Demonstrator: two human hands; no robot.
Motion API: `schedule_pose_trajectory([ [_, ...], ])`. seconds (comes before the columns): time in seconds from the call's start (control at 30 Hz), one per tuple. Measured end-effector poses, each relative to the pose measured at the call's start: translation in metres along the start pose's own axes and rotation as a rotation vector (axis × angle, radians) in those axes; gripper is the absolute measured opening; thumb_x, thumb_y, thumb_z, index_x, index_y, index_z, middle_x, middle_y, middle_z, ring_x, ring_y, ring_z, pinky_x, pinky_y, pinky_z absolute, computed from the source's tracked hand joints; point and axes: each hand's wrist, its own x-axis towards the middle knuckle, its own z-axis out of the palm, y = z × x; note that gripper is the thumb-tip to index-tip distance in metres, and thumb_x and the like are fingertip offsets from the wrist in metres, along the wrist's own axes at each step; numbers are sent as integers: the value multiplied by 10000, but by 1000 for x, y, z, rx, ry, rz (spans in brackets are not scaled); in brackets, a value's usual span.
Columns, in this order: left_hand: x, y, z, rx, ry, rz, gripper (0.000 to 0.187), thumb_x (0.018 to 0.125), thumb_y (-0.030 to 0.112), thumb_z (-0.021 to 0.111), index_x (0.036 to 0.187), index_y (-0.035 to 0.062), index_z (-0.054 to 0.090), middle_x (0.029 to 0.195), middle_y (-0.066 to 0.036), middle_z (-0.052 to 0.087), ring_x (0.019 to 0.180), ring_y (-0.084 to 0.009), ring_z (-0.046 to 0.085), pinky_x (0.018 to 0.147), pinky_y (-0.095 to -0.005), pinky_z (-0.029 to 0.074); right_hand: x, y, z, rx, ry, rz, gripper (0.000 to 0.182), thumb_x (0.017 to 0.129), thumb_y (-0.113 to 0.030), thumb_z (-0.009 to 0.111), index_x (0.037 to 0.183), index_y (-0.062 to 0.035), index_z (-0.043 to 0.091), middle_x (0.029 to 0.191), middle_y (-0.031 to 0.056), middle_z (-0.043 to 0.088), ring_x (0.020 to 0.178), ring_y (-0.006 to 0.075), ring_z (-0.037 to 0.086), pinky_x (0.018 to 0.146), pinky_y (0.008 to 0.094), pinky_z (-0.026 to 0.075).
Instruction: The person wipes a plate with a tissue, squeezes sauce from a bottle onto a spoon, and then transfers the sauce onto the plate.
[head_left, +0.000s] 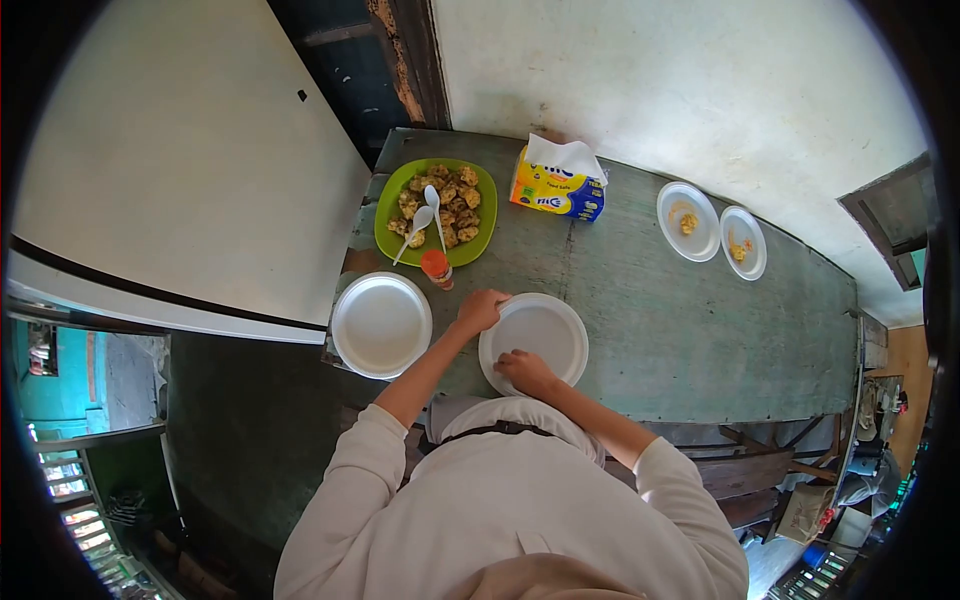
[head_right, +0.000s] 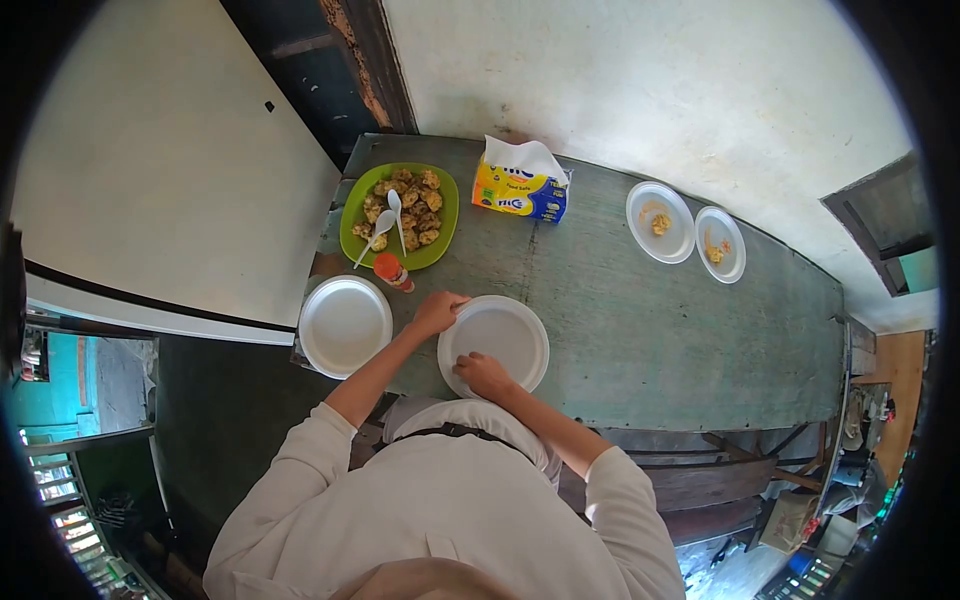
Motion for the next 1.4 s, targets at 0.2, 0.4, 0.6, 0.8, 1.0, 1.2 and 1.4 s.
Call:
schedule_pose_trajectory([
  [0.2, 3, -2, 14, 65, 51, 129, 332, 791, 134, 547, 1116, 174, 603, 865, -158, 620, 784, -315, 592, 694, -396, 471, -6, 15, -13, 202, -24, 57, 219, 684, -12, 543, 853, -74, 669, 856, 104, 621, 757, 269, 601, 708, 351, 491],
  [0.4, -23, 12, 16, -136, 555, 138, 405, 806, 200, 562, 1165, 21, 509, 900, -198, 578, 870, -342, 569, 762, -418, 458, 16, 44, -56, 264, 427, 504, 211, 708, -2, 535, 832, -73, 690, 847, 145, 628, 718, 311, 607, 675, 390, 492],
  [0.6, -74, -11, 52, -299, 273, -145, 373, 765, 156, 634, 1095, -2, 564, 805, -166, 596, 693, -272, 598, 665, -360, 474, 19, 56, -33, -27, 386, 436, 185, 721, 2, 524, 846, -31, 657, 871, 138, 603, 771, 293, 593, 698, 382, 493],
  [0.8, -77, -17, 66, -305, 403, -103, 387, 706, 54, 643, 1088, 20, 587, 736, -153, 552, 645, -302, 556, 603, -391, 427, 16, 37, -14, -134, 322, 353, 213, 725, -16, 521, 924, -16, 598, 831, 111, 548, 796, 283, 555, 667, 386, 487],
  [1.0, -71, -15, 54, -265, 365, -103, 371, 716, 43, 631, 1084, 31, 592, 762, -150, 562, 653, -308, 557, 601, -380, 425, 13, 13, -7, -72, 196, 297, 213, 720, -18, 519, 917, -21, 603, 827, 105, 551, 786, 270, 558, 668, 368, 491],
  [1.2, -65, -19, 51, -254, 336, -91, 345, 725, 59, 620, 1069, 40, 600, 820, -158, 579, 684, -316, 569, 632, -391, 434, -3, -3, -1, -8, 70, 90, 182, 724, -38, 529, 881, -32, 620, 822, 102, 549, 790, 267, 569, 678, 362, 494],
  [1.4, -52, -16, 41, -187, 176, -26, 377, 744, 67, 593, 1121, 67, 572, 863, -163, 579, 770, -339, 568, 679, -415, 440, -22, 10, -6, 162, -221, 146, 271, 660, 6, 586, 913, -68, 647, 895, 93, 608, 793, 233, 614, 695, 317, 519],
])
